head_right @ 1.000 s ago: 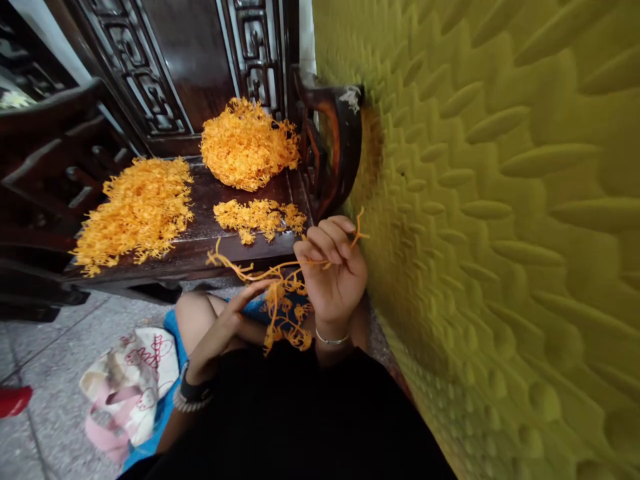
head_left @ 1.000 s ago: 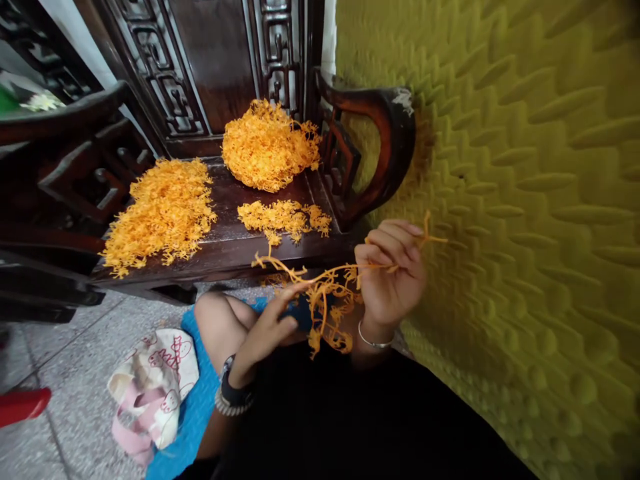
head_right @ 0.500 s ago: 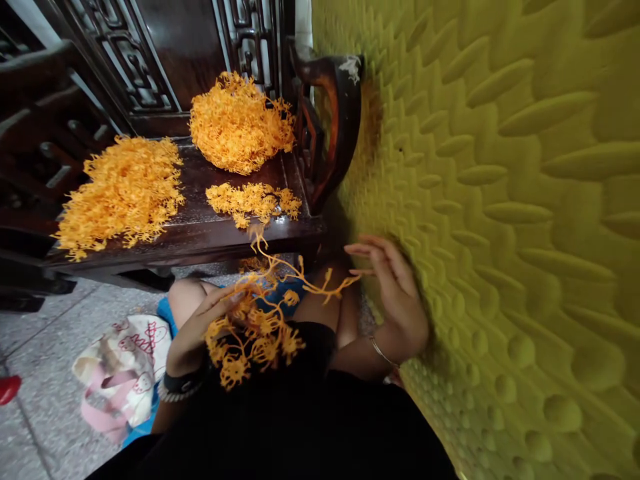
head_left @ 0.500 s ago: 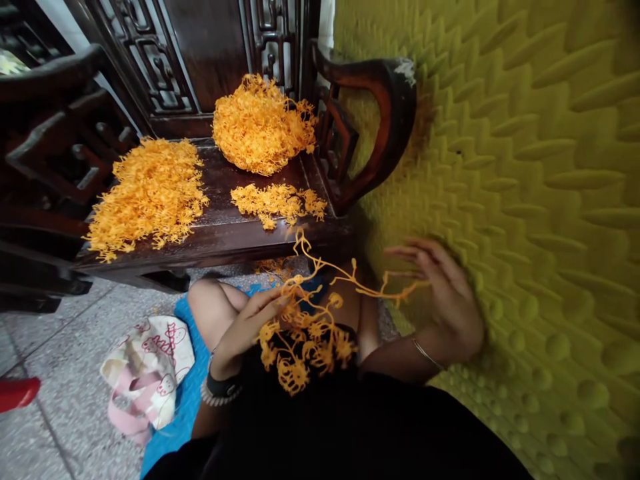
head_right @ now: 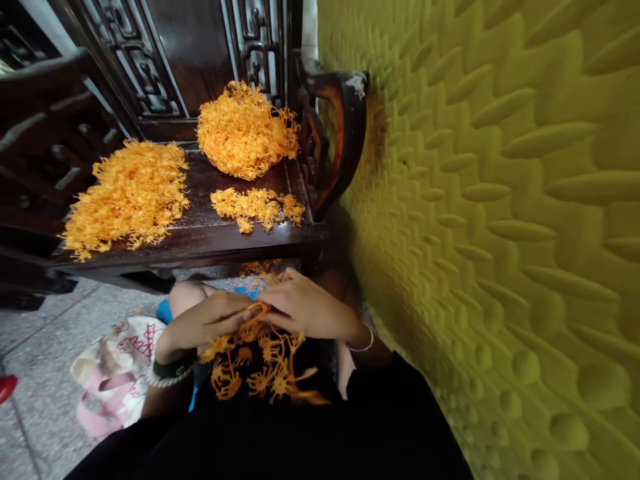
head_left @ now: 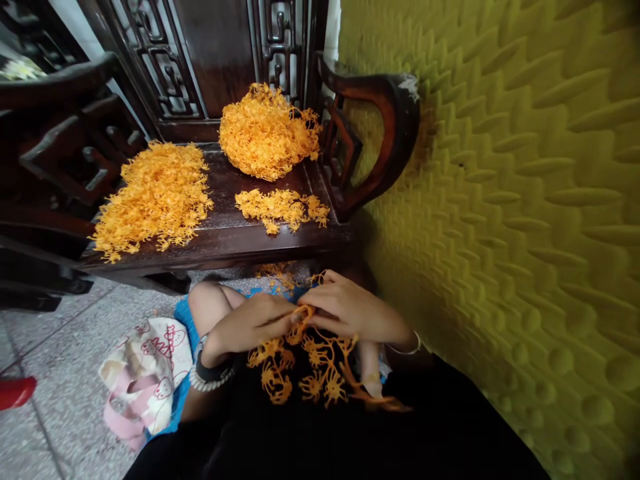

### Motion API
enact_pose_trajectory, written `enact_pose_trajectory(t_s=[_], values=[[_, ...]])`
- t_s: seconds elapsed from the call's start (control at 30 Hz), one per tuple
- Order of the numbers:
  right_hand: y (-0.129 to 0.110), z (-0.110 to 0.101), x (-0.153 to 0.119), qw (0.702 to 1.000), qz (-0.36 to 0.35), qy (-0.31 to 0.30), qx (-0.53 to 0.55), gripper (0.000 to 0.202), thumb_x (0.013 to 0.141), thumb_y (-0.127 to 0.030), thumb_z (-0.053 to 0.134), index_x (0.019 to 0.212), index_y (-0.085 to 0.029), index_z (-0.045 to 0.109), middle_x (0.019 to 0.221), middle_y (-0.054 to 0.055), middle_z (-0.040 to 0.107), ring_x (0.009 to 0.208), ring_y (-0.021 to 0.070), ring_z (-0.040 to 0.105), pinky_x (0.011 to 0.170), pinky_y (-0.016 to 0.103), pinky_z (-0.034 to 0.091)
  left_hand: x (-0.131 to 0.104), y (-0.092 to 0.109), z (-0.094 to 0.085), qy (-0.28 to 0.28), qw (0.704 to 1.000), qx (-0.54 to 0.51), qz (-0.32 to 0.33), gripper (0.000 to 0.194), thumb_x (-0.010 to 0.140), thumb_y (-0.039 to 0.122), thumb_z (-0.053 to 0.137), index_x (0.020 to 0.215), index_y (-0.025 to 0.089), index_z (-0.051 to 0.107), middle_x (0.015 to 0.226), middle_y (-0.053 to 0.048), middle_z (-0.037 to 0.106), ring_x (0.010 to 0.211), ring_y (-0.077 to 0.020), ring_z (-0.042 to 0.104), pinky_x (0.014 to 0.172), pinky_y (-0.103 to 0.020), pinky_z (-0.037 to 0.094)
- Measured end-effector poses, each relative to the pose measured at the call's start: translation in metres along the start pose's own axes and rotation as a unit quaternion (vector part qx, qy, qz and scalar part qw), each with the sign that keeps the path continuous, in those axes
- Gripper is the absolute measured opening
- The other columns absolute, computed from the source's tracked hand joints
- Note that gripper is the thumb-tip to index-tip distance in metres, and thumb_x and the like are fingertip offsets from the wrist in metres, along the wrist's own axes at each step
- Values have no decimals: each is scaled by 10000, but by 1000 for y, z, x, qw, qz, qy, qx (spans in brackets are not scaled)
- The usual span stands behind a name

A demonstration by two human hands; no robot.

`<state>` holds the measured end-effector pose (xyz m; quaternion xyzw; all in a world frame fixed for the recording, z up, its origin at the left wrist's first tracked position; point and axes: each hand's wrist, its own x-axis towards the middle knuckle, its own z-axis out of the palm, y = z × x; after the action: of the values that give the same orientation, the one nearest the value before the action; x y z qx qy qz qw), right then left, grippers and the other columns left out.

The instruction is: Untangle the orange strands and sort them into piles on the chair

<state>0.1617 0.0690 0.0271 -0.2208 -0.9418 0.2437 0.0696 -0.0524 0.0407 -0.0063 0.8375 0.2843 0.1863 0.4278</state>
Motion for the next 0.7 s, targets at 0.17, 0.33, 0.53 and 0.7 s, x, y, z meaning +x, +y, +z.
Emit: enact_pose_trajectory(t_s=[0.17,0.33,0.53,0.7], values=[[4,0,-5,995,57,66,43,297,990,-279,399,921,-174,669,714,15,653,667,142,486,729,297,321,-11,3,-9,57,995,63,-60,239,935,220,393,1066,184,590,1023,-64,681,908,-178,628,805,-294,472],[6,1,-10,984,76,61,150,346,991,-336,402,860,-149,663,632,-13,562,595,105,500,581,225,334,-25,-6,-9,176,963,163,-123,336,882,188,451,1208,211,533,1131,-59,673,1023,-221,629,872,-383,487],[23,-12,-21,994,43,-47,94,289,983,-293,430,1020,-186,695,750,22,684,684,127,603,658,244,403,-30,-13,-3,302,928,195,-92,297,919,212,464,1182,205,604,1301,-72,601,1170,-221,567,975,-372,445],[23,-16,-8,995,-5,27,100,549,793,-502,678,1222,-175,576,1185,114,626,1076,224,586,916,347,444,-23,-14,10,304,939,106,-119,219,919,258,511,1063,213,669,1054,-24,728,955,-176,673,858,-275,491]])
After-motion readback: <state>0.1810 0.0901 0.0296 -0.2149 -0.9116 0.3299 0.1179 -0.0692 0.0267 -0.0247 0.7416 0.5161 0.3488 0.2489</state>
